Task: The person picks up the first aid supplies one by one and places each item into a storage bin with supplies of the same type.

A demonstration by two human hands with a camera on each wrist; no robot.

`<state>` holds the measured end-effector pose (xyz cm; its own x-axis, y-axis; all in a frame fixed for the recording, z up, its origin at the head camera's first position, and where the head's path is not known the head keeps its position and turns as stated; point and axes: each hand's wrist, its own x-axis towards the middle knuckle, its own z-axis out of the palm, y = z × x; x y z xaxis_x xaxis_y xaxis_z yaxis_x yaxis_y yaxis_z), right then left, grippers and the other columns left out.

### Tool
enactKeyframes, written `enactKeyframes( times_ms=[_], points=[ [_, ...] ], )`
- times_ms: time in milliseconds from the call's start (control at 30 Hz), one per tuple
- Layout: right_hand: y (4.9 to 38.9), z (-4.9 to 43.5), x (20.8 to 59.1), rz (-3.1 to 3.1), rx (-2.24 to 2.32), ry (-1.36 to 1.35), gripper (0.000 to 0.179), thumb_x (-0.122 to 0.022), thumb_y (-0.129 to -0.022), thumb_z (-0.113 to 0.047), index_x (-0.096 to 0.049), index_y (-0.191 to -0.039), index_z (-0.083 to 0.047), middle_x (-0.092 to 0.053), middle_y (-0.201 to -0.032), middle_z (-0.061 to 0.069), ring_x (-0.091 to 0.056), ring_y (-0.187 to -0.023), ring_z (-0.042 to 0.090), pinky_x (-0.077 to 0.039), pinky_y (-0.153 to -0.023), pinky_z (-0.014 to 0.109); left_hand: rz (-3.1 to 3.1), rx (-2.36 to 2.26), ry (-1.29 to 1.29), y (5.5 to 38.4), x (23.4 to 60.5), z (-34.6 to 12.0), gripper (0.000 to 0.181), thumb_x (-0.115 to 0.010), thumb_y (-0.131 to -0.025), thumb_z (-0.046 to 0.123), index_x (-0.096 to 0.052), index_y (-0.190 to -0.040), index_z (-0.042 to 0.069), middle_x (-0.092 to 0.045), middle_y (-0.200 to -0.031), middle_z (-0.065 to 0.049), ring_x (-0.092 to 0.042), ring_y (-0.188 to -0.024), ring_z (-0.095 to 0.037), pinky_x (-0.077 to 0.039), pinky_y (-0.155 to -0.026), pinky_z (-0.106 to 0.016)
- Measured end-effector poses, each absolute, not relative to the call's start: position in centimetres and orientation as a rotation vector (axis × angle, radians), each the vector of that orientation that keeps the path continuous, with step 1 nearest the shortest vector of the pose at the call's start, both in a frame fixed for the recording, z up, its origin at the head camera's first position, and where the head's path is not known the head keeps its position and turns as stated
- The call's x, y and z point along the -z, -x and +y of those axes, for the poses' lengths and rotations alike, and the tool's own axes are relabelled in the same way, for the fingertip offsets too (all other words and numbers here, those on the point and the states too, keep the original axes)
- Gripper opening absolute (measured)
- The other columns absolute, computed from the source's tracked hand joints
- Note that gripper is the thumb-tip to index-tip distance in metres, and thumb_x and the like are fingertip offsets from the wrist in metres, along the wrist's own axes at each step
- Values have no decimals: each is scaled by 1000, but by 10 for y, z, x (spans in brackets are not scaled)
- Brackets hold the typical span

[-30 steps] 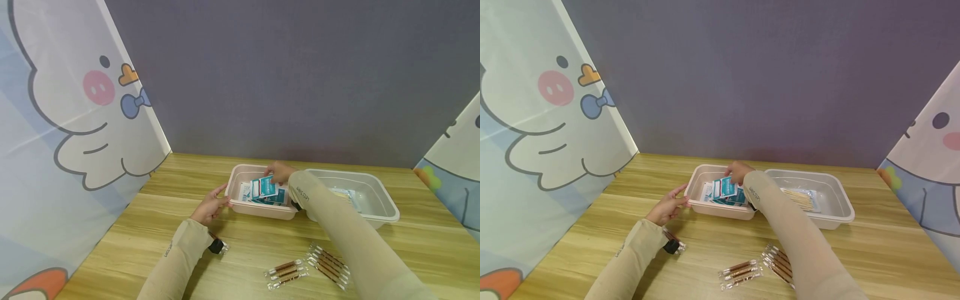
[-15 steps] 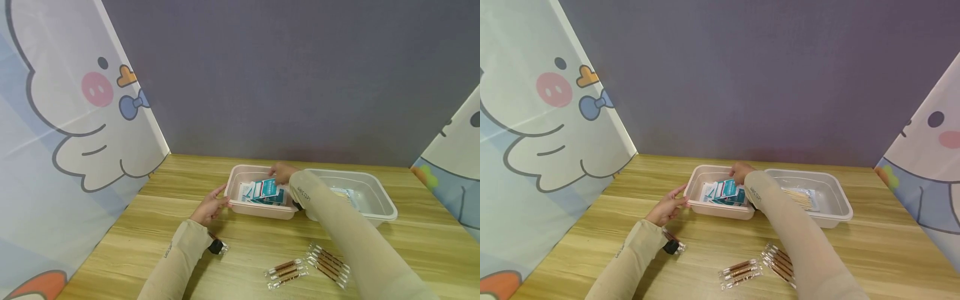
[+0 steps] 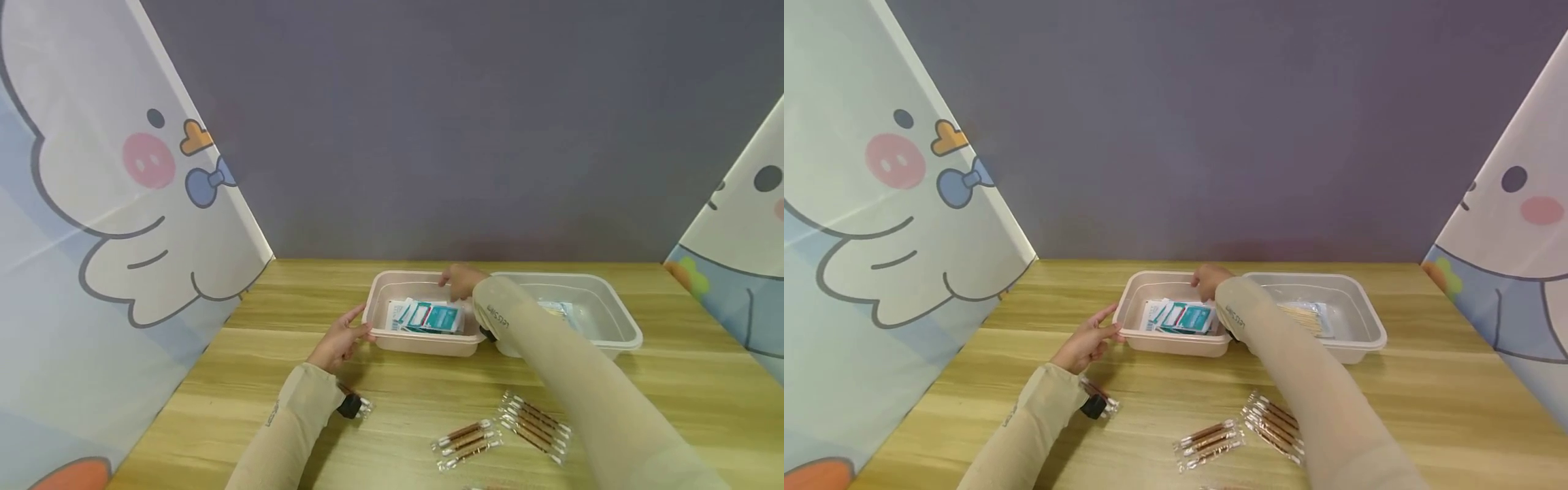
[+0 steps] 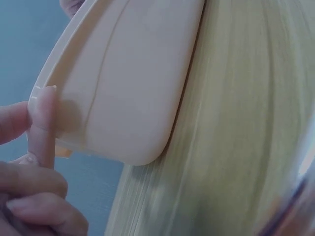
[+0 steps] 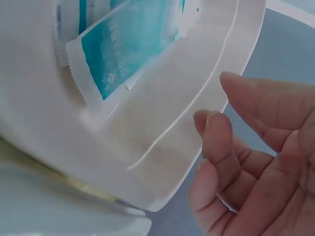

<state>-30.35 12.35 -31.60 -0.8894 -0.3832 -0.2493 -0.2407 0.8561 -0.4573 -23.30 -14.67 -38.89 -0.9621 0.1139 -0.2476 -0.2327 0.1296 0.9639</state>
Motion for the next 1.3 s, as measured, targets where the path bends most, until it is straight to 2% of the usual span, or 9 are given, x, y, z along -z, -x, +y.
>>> enactKeyframes(
  times_ms=[233, 367, 500, 600, 733, 833, 967, 1167, 1300],
  points=[
    [299, 138, 314, 2656, 641, 515, 46, -65, -82, 3, -57, -128, 3, -50, -133, 22, -54, -65, 17, -51, -66, 33, 2255, -1905, 49, 231, 394, -143, 56, -53, -97, 7, -32, -149, 6, -70, -71, -6, -29, -38, -5, -26, -39, -19],
    [294, 153, 314, 2647, 704, 622, 43, -64, -86, -1, -56, -128, 6, -51, -130, 25, -50, -58, 13, -50, -60, 28, 2306, -1899, 37, 229, 397, -144, 54, -53, -97, 8, -33, -148, 3, -71, -75, -10, -31, -40, -5, -28, -40, -19],
    [286, 170, 315, 2664, 779, 729, 41, -61, -87, -1, -55, -126, 11, -65, -101, 21, -46, -51, 9, -46, -54, 25, 2324, -1895, 57, 225, 398, -144, 54, -52, -98, 12, -32, -147, -1, -71, -84, -16, -30, -39, -5, -29, -41, -19],
    [281, 186, 318, 2687, 803, 737, 40, -62, -87, -2, -55, -125, 11, -66, -85, 13, -50, -54, 11, -46, -54, 27, 2357, -1860, 82, 220, 397, -146, 53, -53, -97, 16, -36, -145, 0, -71, -92, -17, -31, -41, -5, -30, -42, -20],
    [275, 209, 318, 2722, 796, 655, 41, -61, -90, -8, -55, -127, 7, -67, -95, 15, -59, -66, 22, -51, -59, 33, 2449, -1764, 78, 215, 395, -151, 48, -55, -95, 17, -45, -139, 1, -68, -100, -16, -38, -47, -10, -33, -45, -22],
    [269, 226, 314, 2723, 819, 592, 43, -59, -92, -10, -52, -130, 8, -67, -94, 15, -60, -71, 28, -52, -64, 41, 2500, -1708, 63, 212, 393, -156, 45, -54, -94, 15, -49, -136, 0, -63, -105, -18, -41, -53, -13, -36, -49, -23],
    [260, 243, 311, 2727, 850, 576, 44, -58, -93, -10, -49, -130, 12, -67, -92, 15, -59, -71, 27, -51, -65, 44, 2523, -1634, 15, 207, 394, -165, 42, -53, -95, 13, -50, -134, -3, -61, -104, -20, -45, -60, -15, -42, -57, -26],
    [246, 273, 314, 2766, 865, 543, 44, -60, -93, -11, -50, -129, 12, -66, -86, 10, -55, -64, 18, -48, -58, 36, 2663, -1329, -271, 198, 395, -178, 39, -57, -95, 14, -54, -130, -3, -63, -96, -11, -55, -75, -20, -47, -64, -32],
    [239, 296, 316, 2809, 841, 511, 45, -61, -92, -12, -49, -128, 13, -64, -78, 3, -51, -60, 17, -47, -57, 35, 2668, -1247, -503, 192, 388, -186, 39, -57, -96, 14, -54, -130, -4, -64, -95, -11, -55, -69, -23, -46, -60, -33]
  ],
)
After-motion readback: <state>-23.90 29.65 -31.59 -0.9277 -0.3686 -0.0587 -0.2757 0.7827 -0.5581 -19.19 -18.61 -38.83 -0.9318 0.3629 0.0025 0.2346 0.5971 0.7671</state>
